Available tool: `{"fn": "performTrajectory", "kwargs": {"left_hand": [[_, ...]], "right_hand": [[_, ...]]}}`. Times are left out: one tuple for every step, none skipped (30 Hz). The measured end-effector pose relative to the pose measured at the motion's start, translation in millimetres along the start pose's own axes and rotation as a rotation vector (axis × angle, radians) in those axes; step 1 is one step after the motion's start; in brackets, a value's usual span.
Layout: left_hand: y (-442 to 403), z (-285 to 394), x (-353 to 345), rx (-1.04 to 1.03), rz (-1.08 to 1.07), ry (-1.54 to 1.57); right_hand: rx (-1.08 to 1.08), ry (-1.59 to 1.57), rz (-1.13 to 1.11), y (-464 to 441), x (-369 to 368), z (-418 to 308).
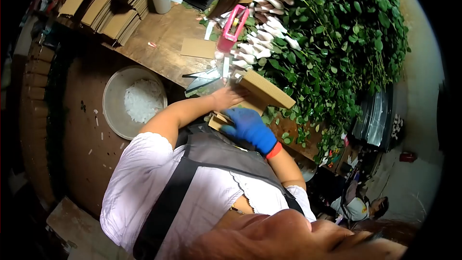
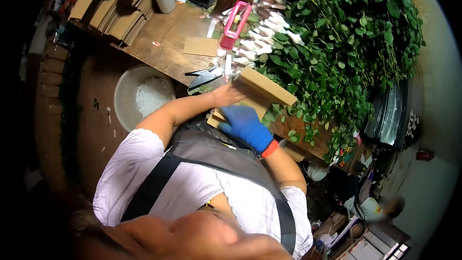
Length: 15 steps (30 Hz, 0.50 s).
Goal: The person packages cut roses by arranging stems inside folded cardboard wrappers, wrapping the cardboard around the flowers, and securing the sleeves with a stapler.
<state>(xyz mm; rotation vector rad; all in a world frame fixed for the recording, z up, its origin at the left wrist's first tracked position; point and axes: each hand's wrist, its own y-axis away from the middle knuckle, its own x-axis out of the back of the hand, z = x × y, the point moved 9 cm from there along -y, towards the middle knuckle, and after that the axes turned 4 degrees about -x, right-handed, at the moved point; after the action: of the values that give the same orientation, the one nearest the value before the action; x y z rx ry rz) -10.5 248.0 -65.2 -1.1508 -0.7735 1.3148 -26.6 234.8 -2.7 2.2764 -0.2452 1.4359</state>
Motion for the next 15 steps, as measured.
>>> {"fn": "performTrajectory", "kwargs": {"left_hand": [[-3, -7, -14, -0.005, 0.009, -0.013], [6, -7, 17, -0.127, 0.425, 0.286], [20, -17, 20, 0.042, 0.237, 0.127], [28, -27, 25, 0.216, 0.038, -0.017], [53, -45, 31, 0.585, -0.484, -0.436], [67, -49, 29, 0.687, -0.658, -0.519], [72, -47, 26, 0.732, -0.785, -0.542], [75, -47, 32, 0.789, -0.739, -0.565], [81, -59, 28, 0.749, -0.665, -0.463], [83, -62, 30, 0.779, -0.664, -0.459], [86, -64, 30, 0.808, -0.661, -0.451], [93, -65, 28, 0.837, -0.656, -0.437], [95, -65, 23, 0.789, -0.667, -0.416], [83, -58, 19, 0.813, -0.77, -0.407], [50, -40, 20, 0.837, -0.877, -0.392]], "right_hand": [[0.051, -0.089, 0.051, -23, 17, -6], [0.102, -0.179, 0.099, -48, 29, -9], [0.127, -0.077, 0.251, -78, 28, -6], [0.152, 0.022, 0.405, -110, 23, -4], [0.083, 0.145, 0.357, -148, 13, 0], [0.014, 0.267, 0.311, -184, 4, 5], [-0.085, 0.374, 0.315, -222, -14, 20], [-0.186, 0.48, 0.319, -250, -32, 38], [-0.262, 0.443, 0.276, -267, -42, 50], [-0.241, 0.442, 0.223, -273, -49, 49], [-0.221, 0.443, 0.166, -273, -57, 49], [-0.205, 0.444, 0.104, -270, -66, 49], [-0.142, 0.454, 0.037, -267, -77, 45], [-0.199, 0.439, -0.031, -254, -61, 33], [-0.177, 0.428, 0.098, -248, -52, 34]]}}
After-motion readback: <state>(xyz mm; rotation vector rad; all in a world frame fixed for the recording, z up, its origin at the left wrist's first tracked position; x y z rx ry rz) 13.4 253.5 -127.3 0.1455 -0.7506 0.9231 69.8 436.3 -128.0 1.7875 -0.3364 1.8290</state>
